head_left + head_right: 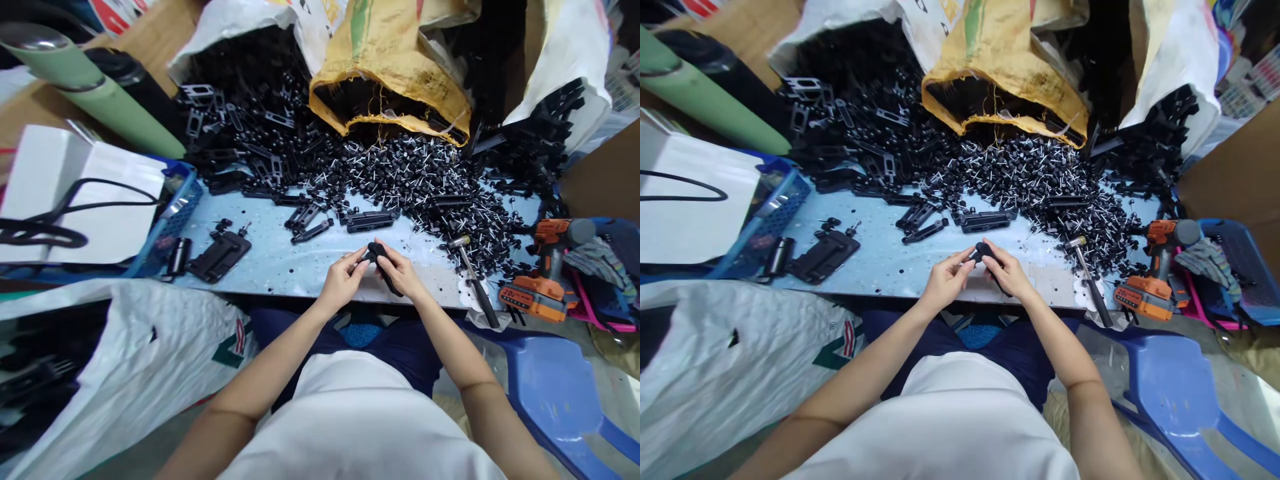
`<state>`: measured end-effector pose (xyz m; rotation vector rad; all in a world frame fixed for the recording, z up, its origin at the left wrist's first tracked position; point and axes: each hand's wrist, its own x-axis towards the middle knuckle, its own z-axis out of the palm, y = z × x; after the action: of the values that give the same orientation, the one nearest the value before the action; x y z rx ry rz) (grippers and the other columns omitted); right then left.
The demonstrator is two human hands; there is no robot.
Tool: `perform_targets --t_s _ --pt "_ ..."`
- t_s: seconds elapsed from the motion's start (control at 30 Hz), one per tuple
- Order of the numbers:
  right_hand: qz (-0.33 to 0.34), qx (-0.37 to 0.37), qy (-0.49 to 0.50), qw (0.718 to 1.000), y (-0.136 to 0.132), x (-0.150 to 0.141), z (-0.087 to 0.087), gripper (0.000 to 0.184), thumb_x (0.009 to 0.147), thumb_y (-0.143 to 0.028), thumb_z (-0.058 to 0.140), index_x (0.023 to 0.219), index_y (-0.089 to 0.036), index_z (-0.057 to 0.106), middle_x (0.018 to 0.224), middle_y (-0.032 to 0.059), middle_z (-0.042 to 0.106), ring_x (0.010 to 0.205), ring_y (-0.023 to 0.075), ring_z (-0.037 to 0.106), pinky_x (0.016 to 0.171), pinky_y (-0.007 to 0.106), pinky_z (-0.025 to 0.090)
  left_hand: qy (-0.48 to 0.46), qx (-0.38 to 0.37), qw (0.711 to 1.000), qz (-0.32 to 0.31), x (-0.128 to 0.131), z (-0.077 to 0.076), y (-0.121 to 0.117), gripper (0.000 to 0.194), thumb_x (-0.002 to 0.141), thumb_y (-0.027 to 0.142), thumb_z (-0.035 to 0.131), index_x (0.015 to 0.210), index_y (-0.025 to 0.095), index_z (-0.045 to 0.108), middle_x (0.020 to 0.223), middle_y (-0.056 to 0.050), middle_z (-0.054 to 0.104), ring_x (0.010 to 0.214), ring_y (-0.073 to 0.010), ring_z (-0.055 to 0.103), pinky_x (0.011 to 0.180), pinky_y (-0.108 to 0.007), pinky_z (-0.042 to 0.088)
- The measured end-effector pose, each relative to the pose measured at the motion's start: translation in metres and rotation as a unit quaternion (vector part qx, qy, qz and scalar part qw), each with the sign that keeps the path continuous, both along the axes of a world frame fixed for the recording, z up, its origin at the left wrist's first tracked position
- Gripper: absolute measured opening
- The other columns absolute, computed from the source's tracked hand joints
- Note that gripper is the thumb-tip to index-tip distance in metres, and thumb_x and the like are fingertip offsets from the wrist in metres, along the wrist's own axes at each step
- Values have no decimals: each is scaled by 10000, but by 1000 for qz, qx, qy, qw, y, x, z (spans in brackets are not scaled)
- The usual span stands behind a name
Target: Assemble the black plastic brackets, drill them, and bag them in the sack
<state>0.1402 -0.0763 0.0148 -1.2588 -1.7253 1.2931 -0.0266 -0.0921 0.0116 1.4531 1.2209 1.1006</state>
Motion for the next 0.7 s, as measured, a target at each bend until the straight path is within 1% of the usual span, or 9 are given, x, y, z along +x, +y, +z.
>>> perform_targets --t_s 0.07,0.13,0.23,0.33,0.43,0.5,0.57,0.63,0.7 --pt "29 47 -22 998 0 4 6 556 873 -519 419 1339 -216 435 979 62 573 646 108 550 648 280 512 47 53 997 6 -1 4 -2 349 838 334 502 1118 165 624 921 -78 657 798 -161 615 743 -286 510" --pt "54 99 -53 992 -1 7 11 533 857 -504 464 1298 -207 491 961 64 578 757 137 563 754 312 498 83 89 993 4 0 7 -4 336 857 331 473 1103 168 632 925 -84 660 897 -186 604 819 -312 489" --pt "46 125 -70 989 -4 2 14 506 855 -488 473 1292 -233 501 996 69 584 898 174 554 843 344 470 98 112 988 34 6 12 -8 348 890 339 414 1109 169 625 908 -82 658 877 -179 602 818 -313 484" --pt "-15 103 -53 993 -13 -8 12 509 870 -462 452 1338 -264 443 1045 76 569 879 182 558 808 359 488 92 141 982 85 11 15 -9 378 915 347 353 1118 166 615 926 -88 654 869 -173 595 818 -319 481" --pt "-31 99 -39 994 -20 -15 6 519 871 -433 462 1361 -274 406 1063 77 564 858 182 565 783 363 499 91 158 982 58 10 15 -7 379 914 362 349 1085 172 629 914 -88 657 858 -176 595 802 -321 487" --pt "-15 102 -46 994 -21 -14 3 512 881 -416 451 1370 -273 392 1098 78 565 897 180 567 805 355 494 92 145 984 43 9 12 -7 373 905 381 367 1068 175 631 930 -91 654 874 -182 596 808 -326 490" --pt "14 111 -80 991 -17 -9 3 493 892 -406 437 1365 -272 397 1127 75 570 955 180 562 840 347 478 78 103 989 67 11 6 -7 381 897 407 375 1076 171 615 896 -86 647 833 -179 604 780 -327 504" --pt "23 133 -136 982 -6 4 9 471 889 -408 445 1339 -270 434 1139 68 578 1002 181 553 873 345 459 38 20 994 102 15 -4 -9 415 897 431 359 1142 160 558 759 -48 616 680 -155 604 670 -307 527" --pt "-18 169 -187 968 12 28 18 434 881 -414 456 1279 -251 506 1121 69 593 1011 183 550 884 343 449 -10 -66 990 125 17 -14 -13 467 899 452 334 1229 149 465 670 1 553 535 -126 569 556 -280 525"
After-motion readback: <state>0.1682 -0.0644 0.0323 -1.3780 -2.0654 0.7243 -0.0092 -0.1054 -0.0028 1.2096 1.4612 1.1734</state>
